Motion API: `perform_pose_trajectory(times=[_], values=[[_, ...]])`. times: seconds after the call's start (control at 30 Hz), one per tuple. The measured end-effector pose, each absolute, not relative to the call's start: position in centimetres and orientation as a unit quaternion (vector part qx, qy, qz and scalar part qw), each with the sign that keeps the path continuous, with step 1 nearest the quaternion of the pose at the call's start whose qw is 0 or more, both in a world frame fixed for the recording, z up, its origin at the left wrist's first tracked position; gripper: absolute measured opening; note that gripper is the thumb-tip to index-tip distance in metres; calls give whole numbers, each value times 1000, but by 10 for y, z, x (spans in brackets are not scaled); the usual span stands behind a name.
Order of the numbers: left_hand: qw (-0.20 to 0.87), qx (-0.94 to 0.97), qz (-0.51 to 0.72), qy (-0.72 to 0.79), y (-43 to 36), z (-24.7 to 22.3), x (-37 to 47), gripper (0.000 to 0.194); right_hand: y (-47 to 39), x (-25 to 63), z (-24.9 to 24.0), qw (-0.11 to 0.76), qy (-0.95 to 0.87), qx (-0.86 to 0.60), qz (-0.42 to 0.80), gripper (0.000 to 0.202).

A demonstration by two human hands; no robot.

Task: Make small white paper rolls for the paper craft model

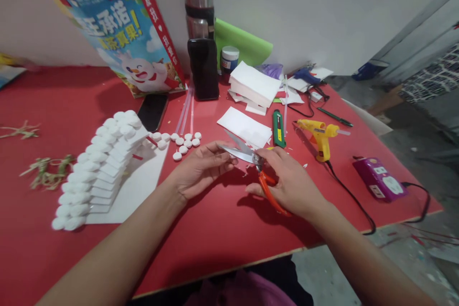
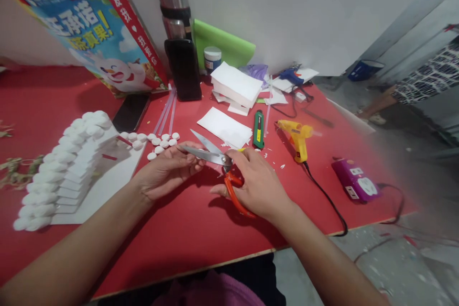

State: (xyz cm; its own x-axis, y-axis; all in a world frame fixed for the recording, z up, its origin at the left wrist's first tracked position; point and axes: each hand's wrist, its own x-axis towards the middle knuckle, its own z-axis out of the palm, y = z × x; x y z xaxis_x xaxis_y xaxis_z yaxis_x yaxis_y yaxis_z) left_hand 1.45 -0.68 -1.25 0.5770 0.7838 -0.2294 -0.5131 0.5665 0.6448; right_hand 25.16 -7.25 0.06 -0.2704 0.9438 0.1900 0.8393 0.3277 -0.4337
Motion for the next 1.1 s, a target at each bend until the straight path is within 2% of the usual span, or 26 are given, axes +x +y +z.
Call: perform_pose_trajectory(times=[0.37,1.1], values=[[844,257,388,268,-7,-10,14,28,-70,245,-4,216,-800,-554,84,66],[857,256,363,263,-4,-14,12,17,-75,249,-13,250,-804,-535,64,47]])
